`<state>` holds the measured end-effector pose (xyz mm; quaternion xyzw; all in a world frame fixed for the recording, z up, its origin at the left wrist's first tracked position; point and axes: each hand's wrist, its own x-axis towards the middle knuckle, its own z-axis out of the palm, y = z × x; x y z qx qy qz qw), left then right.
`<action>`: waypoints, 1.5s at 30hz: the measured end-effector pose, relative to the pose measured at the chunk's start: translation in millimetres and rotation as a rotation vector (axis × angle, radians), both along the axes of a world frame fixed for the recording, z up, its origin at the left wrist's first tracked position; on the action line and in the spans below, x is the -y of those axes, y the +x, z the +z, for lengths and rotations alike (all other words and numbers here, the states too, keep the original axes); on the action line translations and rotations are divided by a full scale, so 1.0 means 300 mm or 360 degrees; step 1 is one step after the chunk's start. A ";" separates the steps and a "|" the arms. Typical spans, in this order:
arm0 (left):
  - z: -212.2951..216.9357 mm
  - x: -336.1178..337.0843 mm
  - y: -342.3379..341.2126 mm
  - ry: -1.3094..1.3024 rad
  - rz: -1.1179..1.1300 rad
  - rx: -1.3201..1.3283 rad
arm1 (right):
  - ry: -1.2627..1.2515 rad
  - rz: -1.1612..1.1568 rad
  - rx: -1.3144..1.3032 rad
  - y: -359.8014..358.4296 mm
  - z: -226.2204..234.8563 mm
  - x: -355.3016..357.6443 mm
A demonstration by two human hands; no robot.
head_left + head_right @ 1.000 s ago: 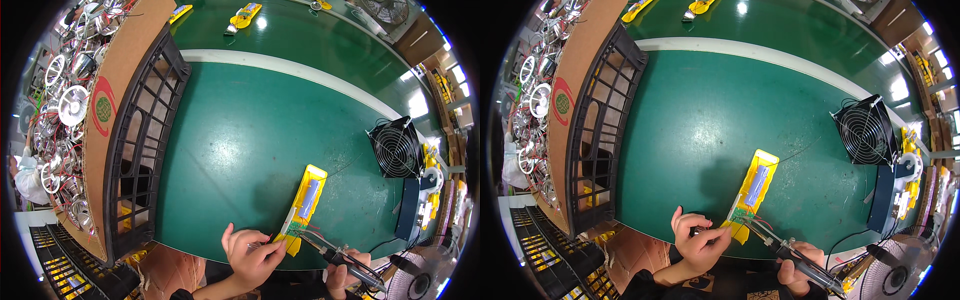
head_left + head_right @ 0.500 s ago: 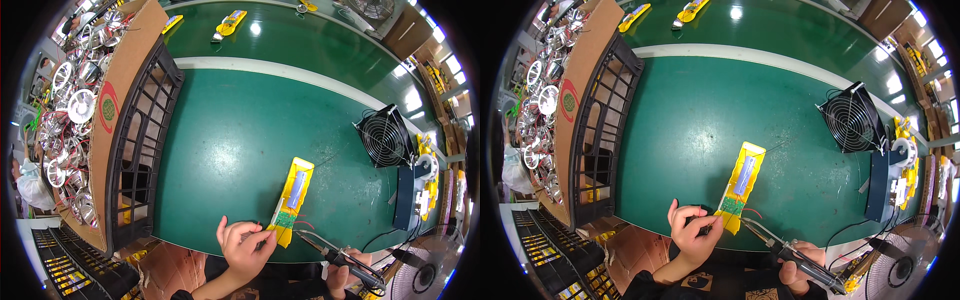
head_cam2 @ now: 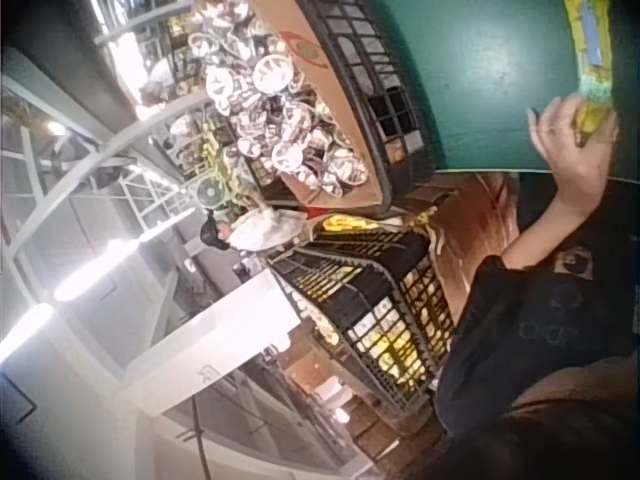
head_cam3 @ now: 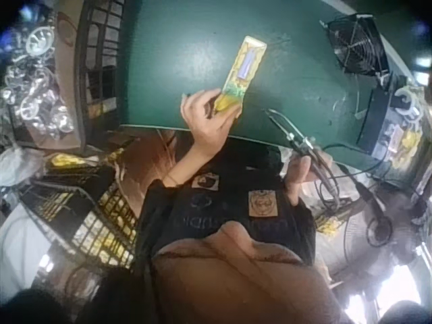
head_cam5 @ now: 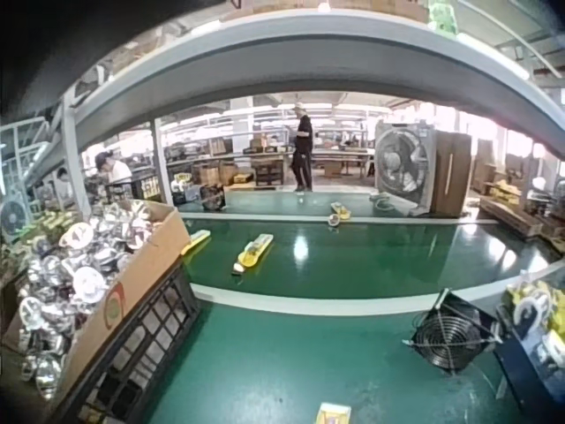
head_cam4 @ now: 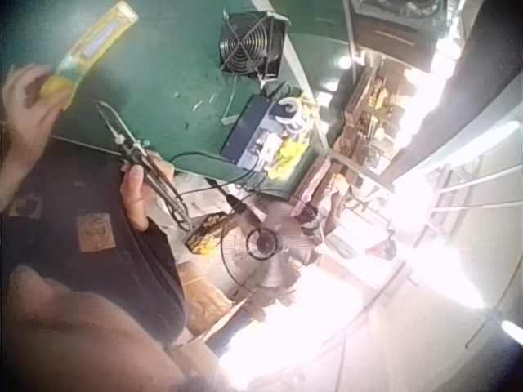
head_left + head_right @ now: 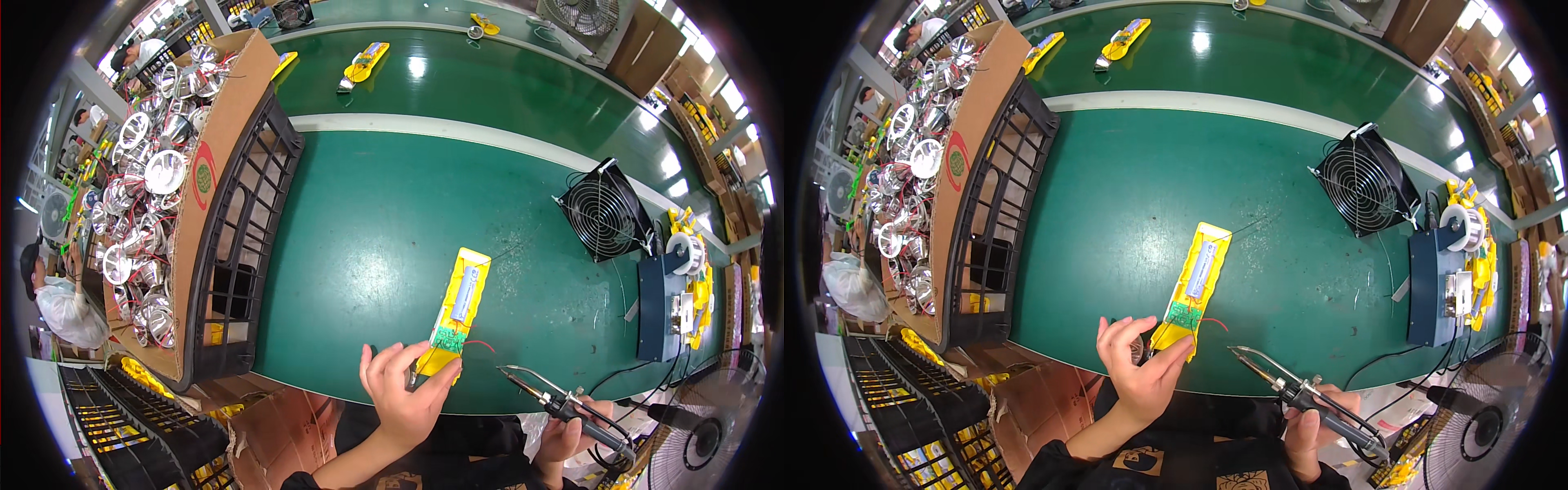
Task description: The person assembles flashlights by taking casings and reflectors from crates, soldering internal wires using a soldering iron, and placing the assembled units onto a conveyor belt.
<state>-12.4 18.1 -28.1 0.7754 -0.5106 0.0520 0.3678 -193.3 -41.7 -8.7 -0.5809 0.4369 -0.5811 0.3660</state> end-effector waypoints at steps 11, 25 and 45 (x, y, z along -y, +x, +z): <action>0.022 0.025 -0.025 0.0099 0.0077 0.0021 | 0.0056 0.0116 0.0175 -0.024 -0.022 0.006; 0.005 -0.061 0.031 -0.0140 -0.0298 -0.0258 | 0.0029 0.0124 0.0143 0.006 -0.009 0.021; -0.031 -0.022 0.047 -0.0223 0.0113 -0.0432 | 0.0058 0.0304 0.0017 0.130 0.030 0.033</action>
